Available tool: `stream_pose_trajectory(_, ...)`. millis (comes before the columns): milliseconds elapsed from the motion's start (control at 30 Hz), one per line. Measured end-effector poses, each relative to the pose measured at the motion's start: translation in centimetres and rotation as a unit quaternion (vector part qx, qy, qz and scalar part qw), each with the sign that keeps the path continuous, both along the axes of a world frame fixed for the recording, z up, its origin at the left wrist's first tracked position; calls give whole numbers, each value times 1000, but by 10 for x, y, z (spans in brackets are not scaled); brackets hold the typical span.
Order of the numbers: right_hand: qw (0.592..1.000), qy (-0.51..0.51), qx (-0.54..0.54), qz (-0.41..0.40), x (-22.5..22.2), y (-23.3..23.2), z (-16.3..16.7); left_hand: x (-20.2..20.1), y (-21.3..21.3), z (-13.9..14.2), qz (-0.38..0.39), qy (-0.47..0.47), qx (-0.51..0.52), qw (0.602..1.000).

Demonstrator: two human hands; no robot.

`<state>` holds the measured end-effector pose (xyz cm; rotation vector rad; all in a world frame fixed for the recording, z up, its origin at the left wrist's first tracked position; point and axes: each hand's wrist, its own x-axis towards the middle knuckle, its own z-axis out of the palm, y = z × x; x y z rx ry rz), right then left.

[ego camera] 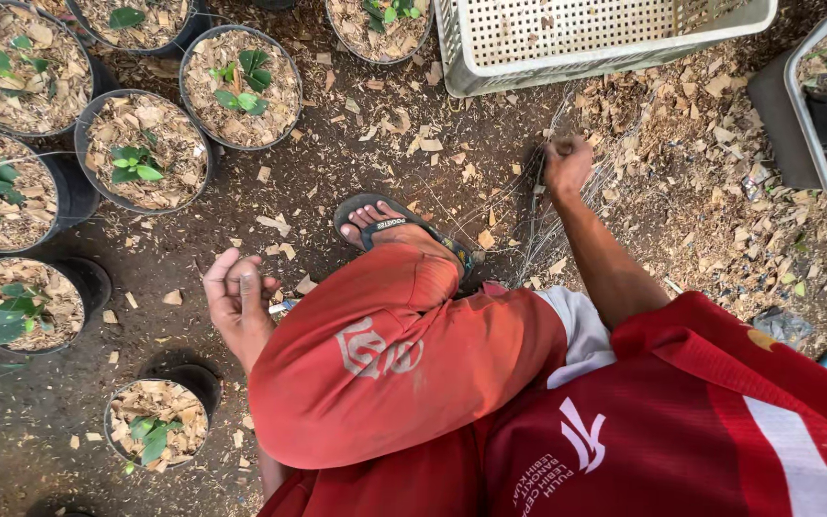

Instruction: The person ties small potted plants to vertical support wires using thin string. They loop the string around the plant stem and the wire, then tie a knot to secure the plant upright. The person repeats this process for several pots arranged on the ground.

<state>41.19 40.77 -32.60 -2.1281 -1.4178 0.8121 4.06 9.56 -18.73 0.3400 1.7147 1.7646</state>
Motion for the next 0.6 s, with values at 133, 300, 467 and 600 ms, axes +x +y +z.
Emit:
stream_pose_trajectory(133,995,-69,70,14,-10,-3,-4,2,4,0,-15,4,-2,1000)
stream_pose_trajectory(300,999,-12,35,-32,-18,8,-13,3,3,3,-17,10,5,1000)
stream_pose_trajectory(467,949,311,29,-34,-11,-1,-5,-4,-5,11,14,0,-23,1000)
stream_pose_trajectory(600,906,416,-50,52,-16,-29,39,-3,-3,13,14,0,-45,999)
